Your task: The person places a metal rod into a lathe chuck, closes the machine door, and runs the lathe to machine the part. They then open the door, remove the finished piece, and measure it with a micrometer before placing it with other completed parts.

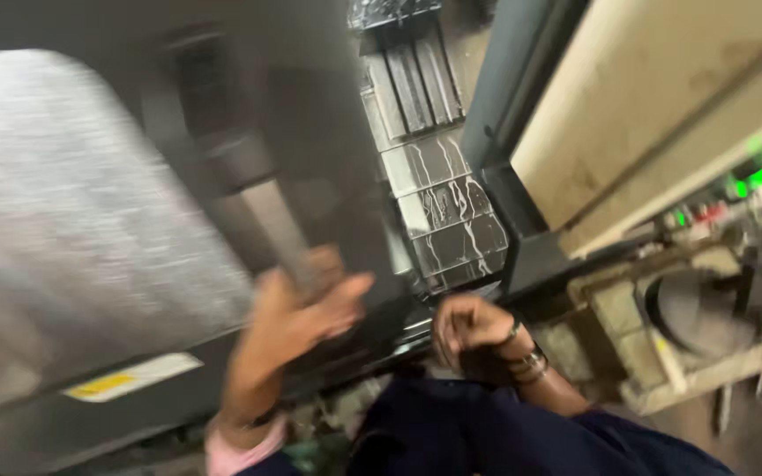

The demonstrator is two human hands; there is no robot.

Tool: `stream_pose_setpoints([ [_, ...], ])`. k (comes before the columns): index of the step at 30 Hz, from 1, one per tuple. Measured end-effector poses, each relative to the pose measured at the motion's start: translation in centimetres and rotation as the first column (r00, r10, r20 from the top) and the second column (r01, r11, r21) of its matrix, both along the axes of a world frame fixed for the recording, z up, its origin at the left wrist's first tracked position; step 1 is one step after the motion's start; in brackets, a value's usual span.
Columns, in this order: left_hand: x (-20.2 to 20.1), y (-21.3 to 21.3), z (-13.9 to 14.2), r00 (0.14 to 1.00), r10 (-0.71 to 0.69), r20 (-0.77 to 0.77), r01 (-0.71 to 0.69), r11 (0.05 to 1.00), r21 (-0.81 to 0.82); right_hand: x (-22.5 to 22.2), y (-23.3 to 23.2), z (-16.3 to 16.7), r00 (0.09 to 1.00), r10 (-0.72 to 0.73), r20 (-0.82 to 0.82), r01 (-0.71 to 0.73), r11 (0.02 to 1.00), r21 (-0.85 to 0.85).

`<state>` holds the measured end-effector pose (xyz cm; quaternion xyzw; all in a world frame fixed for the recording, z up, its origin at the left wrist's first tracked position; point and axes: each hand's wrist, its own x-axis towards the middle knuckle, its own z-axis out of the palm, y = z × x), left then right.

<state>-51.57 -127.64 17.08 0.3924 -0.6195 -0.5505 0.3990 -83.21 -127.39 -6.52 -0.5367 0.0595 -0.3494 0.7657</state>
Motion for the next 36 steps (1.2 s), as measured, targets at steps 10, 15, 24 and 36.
stream_pose_setpoints([
  [10, 9.5, 4.5, -7.5, -0.316, 0.946, 0.075, -0.759, -0.205, -0.618, 0.0, -9.3, 0.0, 0.674, -0.736, 0.067, 0.71, 0.67, 0.216],
  [15, 1.5, -0.9, -7.9, -0.276, 0.858, -0.434, -0.44, -0.514, -0.736, 1.9, -9.2, -0.8, 0.698, -0.709, 0.103, 0.689, 0.704, 0.172],
  [24, -2.0, -41.7, -21.3, -0.058, 0.627, -0.777, -0.253, 0.744, 0.619, 0.9, -7.7, -3.3, 0.651, -0.759, 0.015, 0.732, 0.633, 0.252],
  [36, -7.4, -40.3, -22.7, 0.368, 0.785, -0.498, -0.868, 0.482, 0.118, 1.9, -8.5, -6.4, 0.674, -0.716, -0.183, 0.739, 0.645, 0.196],
])
